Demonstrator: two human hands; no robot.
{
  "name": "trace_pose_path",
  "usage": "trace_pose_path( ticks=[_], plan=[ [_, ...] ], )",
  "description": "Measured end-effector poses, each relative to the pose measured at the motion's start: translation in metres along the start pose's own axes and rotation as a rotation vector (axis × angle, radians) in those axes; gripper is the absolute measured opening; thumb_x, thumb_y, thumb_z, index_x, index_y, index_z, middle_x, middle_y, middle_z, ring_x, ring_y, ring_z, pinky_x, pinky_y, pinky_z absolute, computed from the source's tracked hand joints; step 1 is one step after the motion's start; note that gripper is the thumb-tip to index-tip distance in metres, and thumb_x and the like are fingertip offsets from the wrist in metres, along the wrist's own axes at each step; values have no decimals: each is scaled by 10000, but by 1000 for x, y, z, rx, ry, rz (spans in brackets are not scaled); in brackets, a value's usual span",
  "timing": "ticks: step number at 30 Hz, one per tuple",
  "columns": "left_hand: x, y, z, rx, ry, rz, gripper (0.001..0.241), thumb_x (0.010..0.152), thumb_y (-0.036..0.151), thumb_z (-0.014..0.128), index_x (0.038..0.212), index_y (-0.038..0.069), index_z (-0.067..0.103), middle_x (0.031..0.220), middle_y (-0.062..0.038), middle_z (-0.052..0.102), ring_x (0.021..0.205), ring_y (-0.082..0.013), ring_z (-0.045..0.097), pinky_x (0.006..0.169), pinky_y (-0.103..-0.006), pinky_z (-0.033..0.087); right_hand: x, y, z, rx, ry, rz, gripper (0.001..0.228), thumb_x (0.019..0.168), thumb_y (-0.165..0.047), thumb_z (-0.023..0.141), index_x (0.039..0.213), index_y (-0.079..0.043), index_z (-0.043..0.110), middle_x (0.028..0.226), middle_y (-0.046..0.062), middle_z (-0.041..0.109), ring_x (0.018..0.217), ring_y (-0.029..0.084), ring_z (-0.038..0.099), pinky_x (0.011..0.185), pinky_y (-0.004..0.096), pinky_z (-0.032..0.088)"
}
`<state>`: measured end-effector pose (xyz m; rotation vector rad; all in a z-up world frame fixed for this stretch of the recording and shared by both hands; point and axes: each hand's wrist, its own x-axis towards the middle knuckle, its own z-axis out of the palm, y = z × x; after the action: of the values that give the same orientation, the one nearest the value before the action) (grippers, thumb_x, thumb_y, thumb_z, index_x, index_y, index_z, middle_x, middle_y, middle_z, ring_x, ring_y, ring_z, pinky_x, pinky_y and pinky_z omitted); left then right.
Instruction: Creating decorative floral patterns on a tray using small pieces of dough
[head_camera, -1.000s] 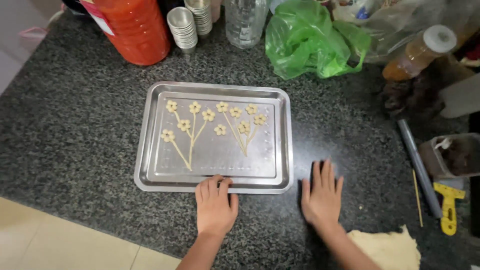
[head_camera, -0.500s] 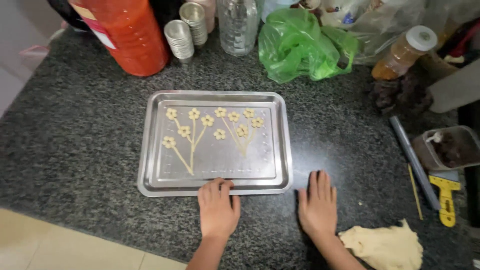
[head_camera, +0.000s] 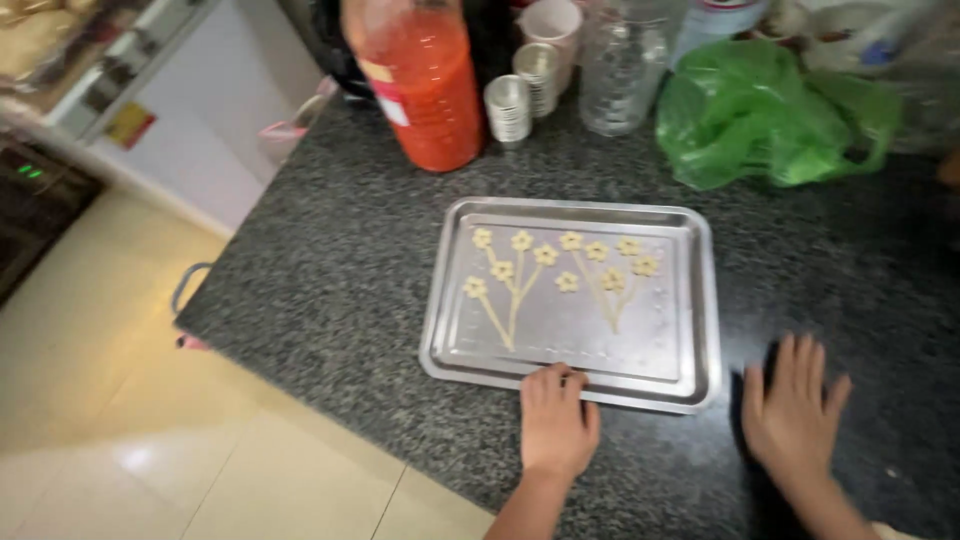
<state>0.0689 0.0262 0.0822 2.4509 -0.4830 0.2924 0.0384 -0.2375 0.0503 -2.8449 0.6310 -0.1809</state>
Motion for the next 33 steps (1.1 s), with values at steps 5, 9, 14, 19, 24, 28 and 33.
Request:
trace_pose_path(
  ticks=[5, 9, 14, 19, 24, 28, 33],
  plan=[
    [1, 3, -7, -5, 31, 17, 218, 752, 142, 537, 952, 55, 545, 991, -150, 481, 926, -340, 439, 873, -473, 321, -35, 5, 8, -63, -44, -15, 684, 898, -467, 269, 1426, -32, 299, 1508, 185, 269, 1397, 323, 225, 1069, 560, 157],
    [0, 2, -6, -1, -60, -20, 200, 800, 153, 513, 975, 61, 538, 1021, -146, 461, 978, -334, 414, 906, -481, 291, 15, 2, -2, 40, -38, 49, 729, 903, -455, 246, 1432, 46, 248, 1515, 229, 188, 1413, 327, 124, 1100, 531, 45],
    [-1, 2, -6, 3, -145, -62, 194, 855, 176, 477, 1007, 67, 531, 1063, -135, 450, 1012, -321, 396, 930, -475, 269, 47, 7, 7, 91, 52, 34, 717, 955, -452, 199, 1445, 70, 245, 1517, 246, 183, 1415, 330, 104, 1097, 513, 8],
    [0, -1, -7, -42, -135, -61, 183, 849, 162, 487, 999, 67, 530, 1056, -133, 445, 1007, -325, 396, 932, -482, 269, -13, 2, 17, -131, 57, -68, 663, 905, -410, 299, 1405, 21, 358, 1495, 230, 329, 1401, 343, 264, 1050, 598, 188],
    [-1, -3, 4, 22, -15, -26, 236, 738, 190, 553, 951, 91, 567, 1031, -130, 513, 962, -320, 461, 890, -457, 318, -49, -6, 4, -113, -112, 17, 640, 860, -460, 318, 1386, -94, 307, 1485, 144, 292, 1403, 261, 213, 1070, 531, 156],
    [1, -2, 3, 16, -35, -7, 222, 728, 194, 533, 923, 95, 571, 1012, -121, 511, 922, -318, 466, 868, -450, 327, -8, -5, 6, -28, -122, 112, 678, 880, -483, 261, 1436, -99, 209, 1525, 99, 151, 1422, 210, 77, 1119, 443, 24],
    [0, -1, 5, 123, -32, -15, 240, 721, 235, 546, 926, 114, 570, 993, -96, 520, 918, -297, 476, 874, -440, 340, 19, 2, 14, -23, 71, 10, 650, 915, -408, 307, 1416, 4, 267, 1486, 203, 237, 1385, 319, 197, 1090, 526, 118]
  ],
)
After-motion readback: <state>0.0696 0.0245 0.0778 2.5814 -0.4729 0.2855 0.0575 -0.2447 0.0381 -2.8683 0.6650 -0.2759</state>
